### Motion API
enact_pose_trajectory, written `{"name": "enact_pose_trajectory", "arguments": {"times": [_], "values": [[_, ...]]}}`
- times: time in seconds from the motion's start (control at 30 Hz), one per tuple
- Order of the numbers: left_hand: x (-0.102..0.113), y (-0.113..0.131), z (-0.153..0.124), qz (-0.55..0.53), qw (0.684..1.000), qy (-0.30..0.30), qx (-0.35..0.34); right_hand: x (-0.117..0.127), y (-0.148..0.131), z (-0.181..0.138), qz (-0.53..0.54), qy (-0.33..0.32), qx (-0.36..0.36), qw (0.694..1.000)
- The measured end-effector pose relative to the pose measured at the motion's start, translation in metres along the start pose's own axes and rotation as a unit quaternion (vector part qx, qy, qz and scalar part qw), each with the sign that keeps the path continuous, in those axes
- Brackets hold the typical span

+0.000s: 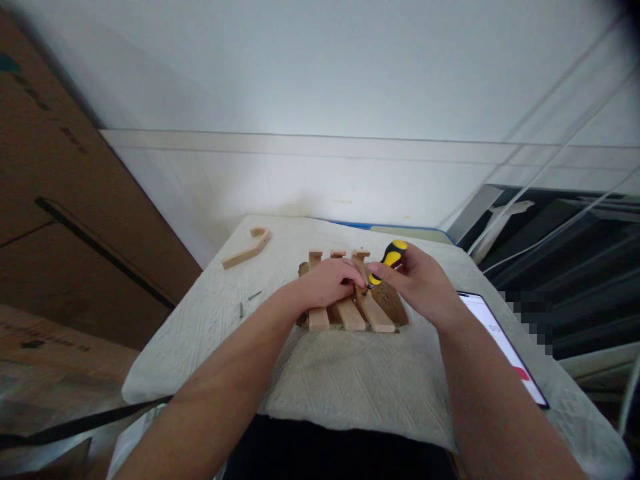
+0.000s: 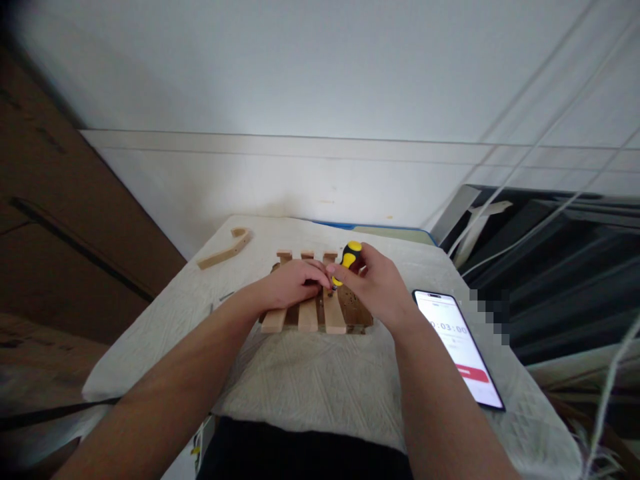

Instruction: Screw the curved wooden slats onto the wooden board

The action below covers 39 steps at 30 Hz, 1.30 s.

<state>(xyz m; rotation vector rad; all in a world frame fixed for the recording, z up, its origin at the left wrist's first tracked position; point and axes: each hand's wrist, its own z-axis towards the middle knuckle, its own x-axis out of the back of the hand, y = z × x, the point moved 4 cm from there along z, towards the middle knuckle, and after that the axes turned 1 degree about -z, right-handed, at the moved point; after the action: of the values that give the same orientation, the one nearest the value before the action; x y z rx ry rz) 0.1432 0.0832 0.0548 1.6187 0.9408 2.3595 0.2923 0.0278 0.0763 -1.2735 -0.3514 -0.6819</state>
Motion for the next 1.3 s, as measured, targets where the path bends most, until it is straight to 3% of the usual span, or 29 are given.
{"name": "enact_pose_trajectory", "arguments": {"times": [0.23,0.57,0.9,1.13,1.3], "values": [[-0.001,-0.002,0.001,0.028,0.999,-0.009,0.021,-0.007,0.007,0.001,0.119,-0.031,0.017,0.992],[0.001,0.002,0.0,-0.006,1.0,-0.001,0.009,-0.012,0.0,-0.001,0.153,-0.052,-0.008,0.987],[0.0,0.0,0.0,-0.008,1.0,-0.001,-0.022,-0.006,-0.003,-0.001,0.079,-0.013,-0.015,0.997],[0.0,-0.001,0.0,-0.002,1.0,0.003,-0.01,-0.002,-0.007,-0.004,-0.091,0.06,-0.009,0.994],[0.0,-0.001,-0.001,-0.007,1.0,0.005,-0.008,-0.005,-0.006,-0.004,0.019,-0.009,0.003,1.0]]}}
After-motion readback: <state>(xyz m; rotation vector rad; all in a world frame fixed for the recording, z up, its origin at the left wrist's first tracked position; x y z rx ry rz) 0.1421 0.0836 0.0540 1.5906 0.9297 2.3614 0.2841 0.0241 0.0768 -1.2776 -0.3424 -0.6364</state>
